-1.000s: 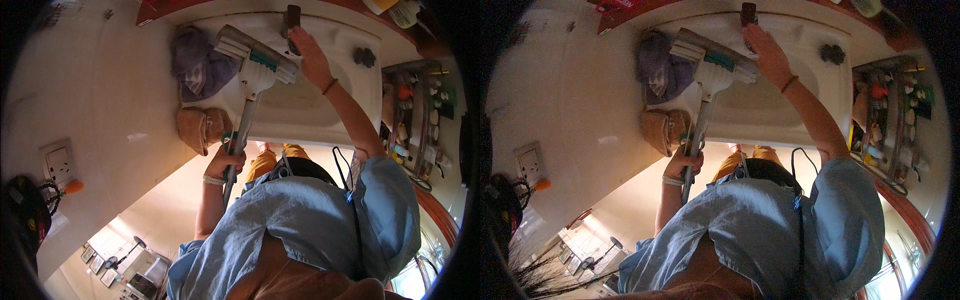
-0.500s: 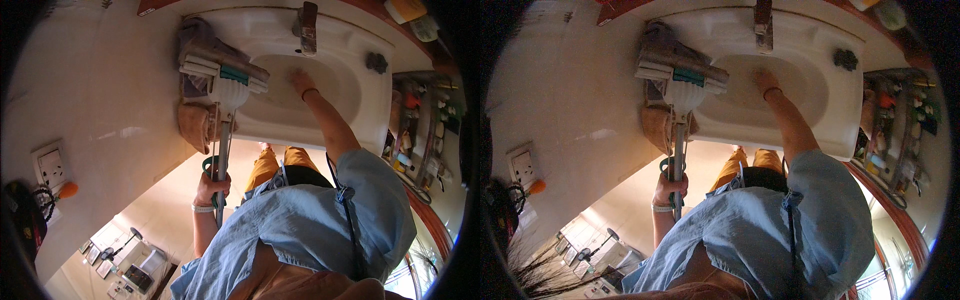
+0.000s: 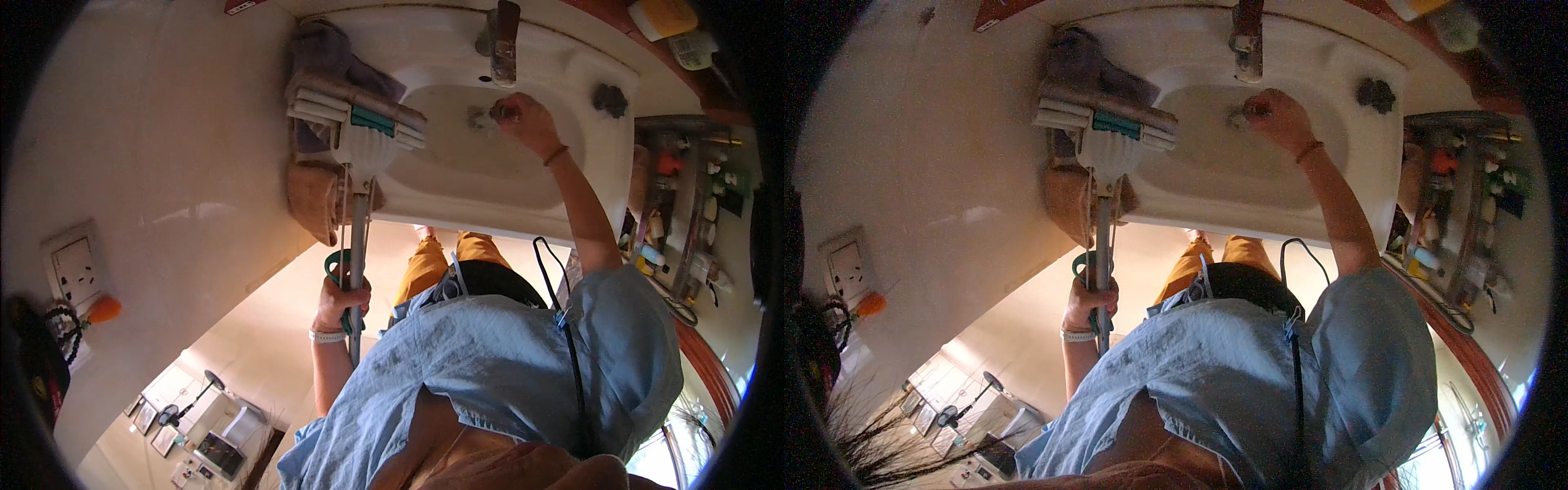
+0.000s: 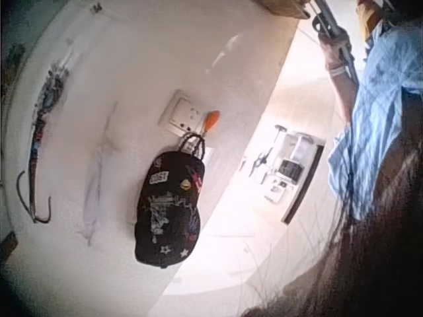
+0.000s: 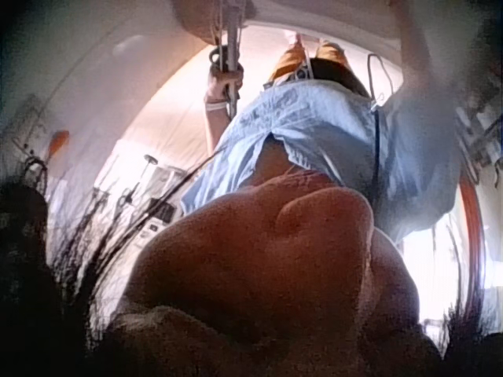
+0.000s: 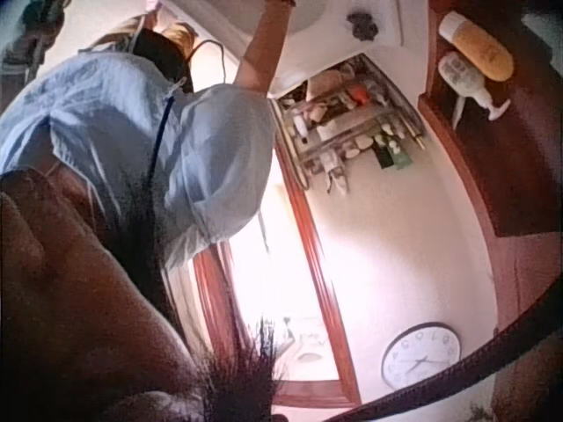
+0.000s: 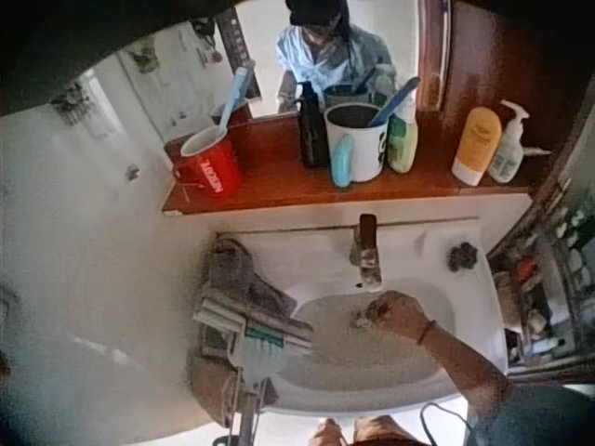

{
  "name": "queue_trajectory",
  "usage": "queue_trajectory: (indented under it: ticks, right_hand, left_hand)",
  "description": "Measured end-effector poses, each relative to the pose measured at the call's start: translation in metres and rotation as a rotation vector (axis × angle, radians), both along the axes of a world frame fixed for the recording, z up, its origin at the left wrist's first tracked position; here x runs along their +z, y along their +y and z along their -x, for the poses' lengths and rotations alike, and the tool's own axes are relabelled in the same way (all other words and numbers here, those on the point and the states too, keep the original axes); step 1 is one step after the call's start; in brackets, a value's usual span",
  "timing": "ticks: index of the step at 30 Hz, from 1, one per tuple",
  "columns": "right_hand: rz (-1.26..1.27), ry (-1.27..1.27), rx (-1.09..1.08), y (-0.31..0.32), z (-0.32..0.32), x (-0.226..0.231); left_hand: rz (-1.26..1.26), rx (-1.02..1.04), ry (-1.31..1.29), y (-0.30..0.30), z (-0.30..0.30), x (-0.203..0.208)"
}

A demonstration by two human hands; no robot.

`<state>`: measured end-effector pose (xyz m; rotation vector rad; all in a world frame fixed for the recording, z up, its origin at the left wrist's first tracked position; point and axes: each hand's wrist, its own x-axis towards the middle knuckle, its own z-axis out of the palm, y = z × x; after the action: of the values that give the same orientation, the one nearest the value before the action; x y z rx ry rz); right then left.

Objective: The person cleans a bathroom floor using a mop, moving the tool over the tiles around the toilet and shower area before rinsing the mop head in a sink.

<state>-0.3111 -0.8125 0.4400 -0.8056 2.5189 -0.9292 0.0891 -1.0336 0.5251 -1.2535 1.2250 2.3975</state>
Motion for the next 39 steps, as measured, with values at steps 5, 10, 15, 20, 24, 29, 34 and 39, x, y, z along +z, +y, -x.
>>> queue_trajectory:
  ticks: [5,10,15,20,24,29,34,39]
  right_hand:
    - [0.394,-0.313,-0.140,0.060,0.020,-0.025]
    - [-0.852,0.315,0.162,0.064,0.000,-0.031]
    - [0.671,-0.659,-0.365,0.091,0.002,0.016]
    - [0.095,-0.091,-0.676,0.154,0.009,-0.003]
    - [0.054,-0.029,-0.857,0.214,-0.001,-0.051]
    - [-0.133,0.224,-0.707,0.222,-0.034,-0.061]
    - [-0.142,0.135,-0.724,0.229,-0.031,-0.064]
    - [-0.286,0.254,-0.577,0.270,-0.020,-0.088]
  left_hand:
    - [0.029,-0.054,-0.006,-0.005,0.002,0.003]
    - [0.004,-0.131,0.001,-0.005,0.011,-0.001]
    - [0.006,-0.136,0.015,-0.009,0.009,0.002]
    - [-0.106,-0.170,0.081,-0.007,0.015,0.004]
    - [-0.097,-0.200,0.076,-0.009,0.012,0.003]
    - [-0.101,-0.244,0.102,-0.011,0.014,0.006]
    - [-0.128,-0.257,0.126,-0.012,0.015,0.004]
    - [0.010,-0.339,0.058,-0.008,0.018,0.002]
